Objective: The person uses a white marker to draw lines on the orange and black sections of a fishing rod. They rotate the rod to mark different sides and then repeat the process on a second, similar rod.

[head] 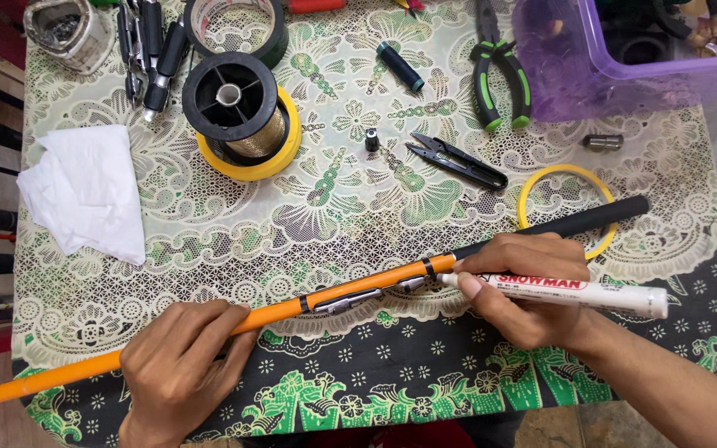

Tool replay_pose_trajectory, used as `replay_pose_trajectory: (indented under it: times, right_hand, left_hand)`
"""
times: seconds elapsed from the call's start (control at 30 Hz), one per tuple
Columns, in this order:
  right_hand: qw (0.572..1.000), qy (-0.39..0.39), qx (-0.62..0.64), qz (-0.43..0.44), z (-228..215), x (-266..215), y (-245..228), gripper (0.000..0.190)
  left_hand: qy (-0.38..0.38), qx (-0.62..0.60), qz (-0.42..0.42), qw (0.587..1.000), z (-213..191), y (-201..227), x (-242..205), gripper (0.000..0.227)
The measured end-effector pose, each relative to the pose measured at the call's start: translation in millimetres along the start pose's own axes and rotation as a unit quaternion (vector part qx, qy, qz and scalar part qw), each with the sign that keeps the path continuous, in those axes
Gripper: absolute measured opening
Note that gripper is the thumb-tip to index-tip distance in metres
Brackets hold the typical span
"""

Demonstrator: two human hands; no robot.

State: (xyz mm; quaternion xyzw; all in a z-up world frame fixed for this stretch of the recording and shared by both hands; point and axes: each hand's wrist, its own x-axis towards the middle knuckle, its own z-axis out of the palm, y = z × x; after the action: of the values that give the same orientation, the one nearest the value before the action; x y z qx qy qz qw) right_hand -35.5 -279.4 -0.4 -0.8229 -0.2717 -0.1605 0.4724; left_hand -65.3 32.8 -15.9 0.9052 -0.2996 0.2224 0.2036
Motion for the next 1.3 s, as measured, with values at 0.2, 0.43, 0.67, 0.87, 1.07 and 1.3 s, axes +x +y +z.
replay_pose_trajectory:
  times: [0.2, 0.43, 0.67, 0.87, 1.07, 1.3]
  right_hand:
    - [1.0, 0.005, -0.019, 0.009, 0.8, 0.6, 0.2, 0.011]
    - [1.0, 0.016, -0.016, 0.002, 4.5, -0.8, 1.0, 0.01]
    - [1.0, 0.011, -0.01, 0.006, 4.9, -0.2, -0.2, 0.01]
    - [1.0, 0.005, -0.009, 0.004, 2.1, -0.3, 0.2, 0.01]
    - [1.0, 0.013, -0.022, 0.002, 2.3, 0.3, -0.4, 0.013]
    - [1.0, 0.019, -0.013, -0.011, 5.9, -1.7, 4.9, 0.013]
  left_hand:
    - [0.001, 0.006, 0.009, 1.0, -0.3, 0.4, 0.9, 0.011]
    - [0.005, 0.009, 0.007, 1.0, -0.6, 0.8, 0.3, 0.01]
    - [0.004, -0.001, 0.008, 1.0, -0.2, 0.8, -0.1, 0.009]
    - [0.005, 0.001, 0.01, 1.0, -2.5, 2.3, 2.8, 0.009]
    - [-0.003, 0.011, 0.009, 1.0, -1.5, 1.6, 1.5, 0.011]
    - [-0.006, 0.009, 0.013, 1.0, -1.3, 1.4, 2.7, 0.011]
